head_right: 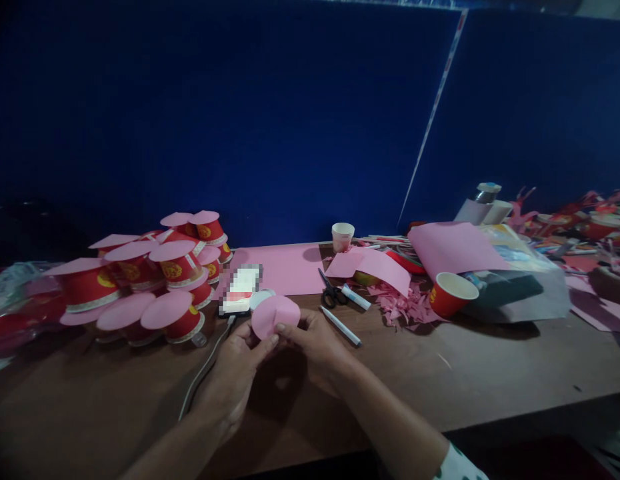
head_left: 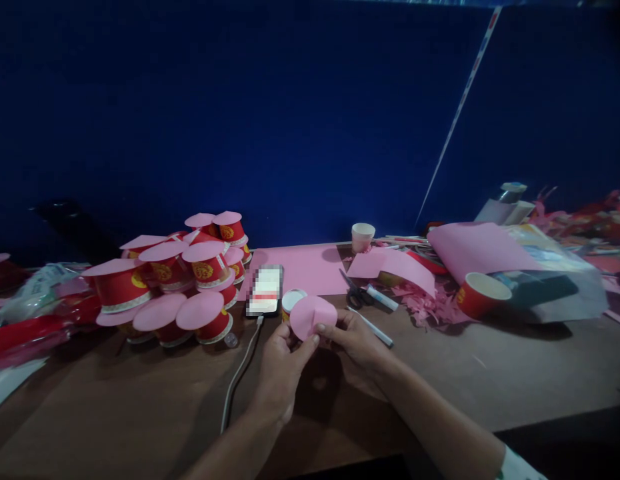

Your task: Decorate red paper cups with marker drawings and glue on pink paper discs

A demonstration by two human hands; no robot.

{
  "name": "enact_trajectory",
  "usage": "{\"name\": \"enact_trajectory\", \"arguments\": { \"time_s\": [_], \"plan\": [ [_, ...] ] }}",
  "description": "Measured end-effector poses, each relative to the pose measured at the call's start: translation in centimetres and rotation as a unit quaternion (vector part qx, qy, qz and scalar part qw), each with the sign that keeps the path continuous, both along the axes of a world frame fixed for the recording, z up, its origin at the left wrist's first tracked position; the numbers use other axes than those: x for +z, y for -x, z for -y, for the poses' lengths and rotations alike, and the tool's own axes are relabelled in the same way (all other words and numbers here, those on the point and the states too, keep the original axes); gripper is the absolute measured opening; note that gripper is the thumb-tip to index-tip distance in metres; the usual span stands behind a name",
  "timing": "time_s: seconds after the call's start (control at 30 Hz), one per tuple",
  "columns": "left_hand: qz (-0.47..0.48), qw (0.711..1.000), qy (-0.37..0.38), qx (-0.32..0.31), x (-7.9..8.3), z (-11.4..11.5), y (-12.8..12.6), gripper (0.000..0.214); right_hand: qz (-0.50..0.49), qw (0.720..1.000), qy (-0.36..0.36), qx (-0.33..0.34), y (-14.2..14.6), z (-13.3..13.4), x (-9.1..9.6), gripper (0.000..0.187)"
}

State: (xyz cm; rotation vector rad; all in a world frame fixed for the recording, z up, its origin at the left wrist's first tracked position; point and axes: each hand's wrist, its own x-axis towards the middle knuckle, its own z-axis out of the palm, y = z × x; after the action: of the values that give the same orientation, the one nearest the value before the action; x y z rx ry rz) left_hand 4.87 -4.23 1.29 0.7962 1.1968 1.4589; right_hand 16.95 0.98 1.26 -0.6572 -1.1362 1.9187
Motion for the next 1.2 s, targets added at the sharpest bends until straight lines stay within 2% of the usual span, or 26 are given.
{"name": "enact_trajectory", "arguments": {
  "time_s": [0.23, 0.4, 0.5, 0.63, 0.8, 1.0, 1.2],
  "plan": [
    [0.104, 0.994, -0.007, 0.012, 1.1, -0.1, -0.3, 0.041, 0.004, 1.0, -0.006, 0.011, -0.2, -0.1, 0.7, 0.029],
    [0.16, 0.987, 0.031, 0.007, 1.5, -0.6, 0.0, 0.037, -0.007, 1.0, 0.007, 0.016, -0.2, 0.4, 0.8, 0.035],
    [0.162, 0.986, 0.027, 0.016, 1.8, -0.7, -0.2, 0.038, -0.025, 1.0, 0.012, 0.011, -0.2, 0.7, 0.9, 0.04],
    [0.141, 0.989, 0.022, 0.029, 1.9, -0.8, -0.5, 0.036, 0.01, 1.0, 0.007, 0.013, -0.2, 0.6, 0.8, 0.046],
    [0.134, 0.991, 0.017, 0.014, 1.6, -0.9, -0.3, 0.029, 0.011, 1.0, 0.003, 0.018, -0.3, 0.2, 0.1, 0.04],
    [0.151, 0.987, 0.047, -0.028, 1.4, -0.8, 0.2, 0.034, -0.007, 0.999, -0.034, 0.012, 0.0, 0.5, -0.2, 0.032],
    [0.153, 0.987, 0.045, 0.015, 1.7, -0.8, 0.3, 0.03, 0.008, 0.999, -0.041, 0.027, 0.0, 0.7, -0.1, 0.028]
  ]
}}
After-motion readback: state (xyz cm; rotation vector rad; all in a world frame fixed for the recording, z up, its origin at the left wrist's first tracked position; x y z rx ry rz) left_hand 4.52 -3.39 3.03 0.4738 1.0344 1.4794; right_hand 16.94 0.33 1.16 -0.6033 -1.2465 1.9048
